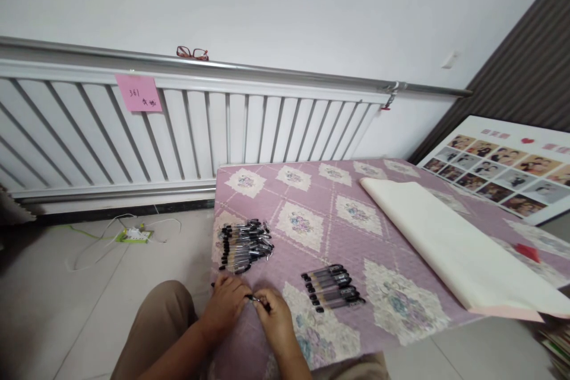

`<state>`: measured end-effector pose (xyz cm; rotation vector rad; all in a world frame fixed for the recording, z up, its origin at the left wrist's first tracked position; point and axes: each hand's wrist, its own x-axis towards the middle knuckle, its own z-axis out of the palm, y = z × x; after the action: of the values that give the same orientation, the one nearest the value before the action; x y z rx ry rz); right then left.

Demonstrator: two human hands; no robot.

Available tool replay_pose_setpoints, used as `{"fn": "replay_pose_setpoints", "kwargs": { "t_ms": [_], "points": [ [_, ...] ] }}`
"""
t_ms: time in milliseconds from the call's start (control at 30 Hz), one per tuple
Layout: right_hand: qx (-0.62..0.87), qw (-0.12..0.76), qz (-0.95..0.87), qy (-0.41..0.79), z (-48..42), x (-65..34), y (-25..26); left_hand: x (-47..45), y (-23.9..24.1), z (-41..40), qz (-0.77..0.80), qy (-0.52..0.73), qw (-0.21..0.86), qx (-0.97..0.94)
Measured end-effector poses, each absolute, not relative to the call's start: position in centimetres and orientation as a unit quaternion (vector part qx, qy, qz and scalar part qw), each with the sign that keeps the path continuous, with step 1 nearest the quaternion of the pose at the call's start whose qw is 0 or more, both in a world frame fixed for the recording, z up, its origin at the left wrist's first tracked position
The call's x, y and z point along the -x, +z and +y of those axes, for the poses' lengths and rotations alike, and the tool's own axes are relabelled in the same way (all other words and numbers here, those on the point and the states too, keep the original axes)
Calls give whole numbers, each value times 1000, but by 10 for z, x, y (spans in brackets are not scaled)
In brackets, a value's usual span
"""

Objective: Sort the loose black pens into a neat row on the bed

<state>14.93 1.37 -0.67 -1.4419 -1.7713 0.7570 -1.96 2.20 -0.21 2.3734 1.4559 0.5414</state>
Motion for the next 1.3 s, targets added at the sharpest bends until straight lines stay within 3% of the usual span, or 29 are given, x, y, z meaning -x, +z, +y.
{"fn": "replay_pose_setpoints", "kwargs": {
  "t_ms": [500, 1100, 1300],
  "points": [
    [561, 289, -749, 203, 11, -143, 1, 19, -10, 22, 508, 232, 159, -814],
    [540, 312, -752, 215, 10, -143, 2, 18, -10, 20, 515, 256, 154, -803],
    [568, 366, -698, 238, 11, -148, 0, 18, -13, 20, 528, 267, 127, -796]
  ]
}}
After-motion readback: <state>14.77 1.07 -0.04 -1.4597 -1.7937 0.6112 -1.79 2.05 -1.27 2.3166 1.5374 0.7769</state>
